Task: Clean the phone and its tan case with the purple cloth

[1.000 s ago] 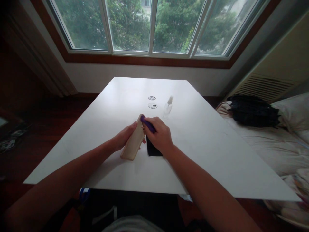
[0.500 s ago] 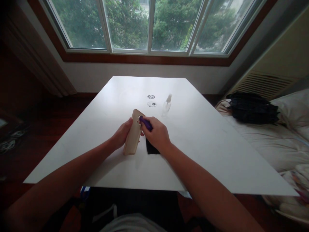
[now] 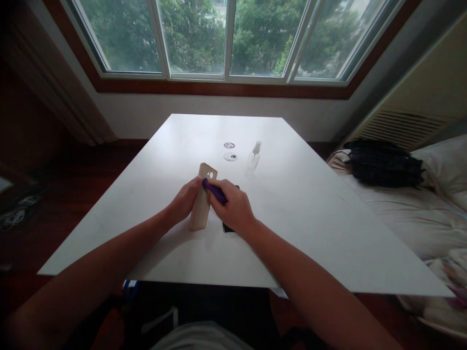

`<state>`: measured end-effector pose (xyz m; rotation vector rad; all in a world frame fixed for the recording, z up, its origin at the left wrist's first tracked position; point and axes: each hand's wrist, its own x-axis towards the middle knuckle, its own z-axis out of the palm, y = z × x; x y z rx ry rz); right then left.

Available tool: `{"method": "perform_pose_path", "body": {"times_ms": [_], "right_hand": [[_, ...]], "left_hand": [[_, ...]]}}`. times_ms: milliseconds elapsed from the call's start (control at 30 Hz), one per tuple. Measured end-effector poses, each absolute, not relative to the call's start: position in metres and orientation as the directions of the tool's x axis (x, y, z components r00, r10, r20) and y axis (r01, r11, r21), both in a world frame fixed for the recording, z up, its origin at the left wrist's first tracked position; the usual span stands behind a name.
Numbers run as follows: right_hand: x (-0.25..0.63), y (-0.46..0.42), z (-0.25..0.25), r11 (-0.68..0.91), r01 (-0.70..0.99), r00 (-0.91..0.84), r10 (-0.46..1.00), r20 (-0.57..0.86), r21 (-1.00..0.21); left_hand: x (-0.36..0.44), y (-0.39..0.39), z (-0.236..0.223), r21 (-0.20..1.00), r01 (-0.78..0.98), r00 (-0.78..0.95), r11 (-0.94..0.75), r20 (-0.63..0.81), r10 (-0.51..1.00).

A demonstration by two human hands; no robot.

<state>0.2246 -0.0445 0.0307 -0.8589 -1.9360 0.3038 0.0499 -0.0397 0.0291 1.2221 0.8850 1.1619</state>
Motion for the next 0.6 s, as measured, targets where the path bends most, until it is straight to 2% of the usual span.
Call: {"method": "perform_pose_path", "body": {"times_ms": [100, 200, 333, 433, 600], "right_hand": [[0.2193, -0.0491, 0.0321, 0.698, 0.409, -0.254, 0.706, 0.661, -0.588], [0.2166, -0.0525, 0.0300, 0.699, 0.348, -0.291, 0.714, 0.637, -0.624], [0.2172, -0.0547, 0.0269, 0.765, 0.275, -0.441, 0.639, 0.631, -0.583], [0.2180, -0.0554, 0.0278, 0.819, 0.235, -0.513, 0.563, 0.648, -0.524], [0.2184, -0.0543, 0.0305, 0.842, 0.331, -0.538, 0.539, 0.648, -0.426]], "left_hand": [[0.0513, -0.0435, 0.0305, 0.971, -0.051, 0.195, -0.234, 0.239, 0.951], [0.0526, -0.0426, 0.0287, 0.964, -0.041, 0.162, -0.264, 0.267, 0.950], [0.0515, -0.0378, 0.0278, 0.969, -0.167, 0.054, -0.184, 0.195, 0.979], [0.0503, -0.0361, 0.0316, 0.959, -0.278, 0.063, -0.056, 0.077, 0.995], [0.0509, -0.0353, 0.0348, 0.939, -0.344, 0.141, 0.028, 0.022, 0.990]]}}
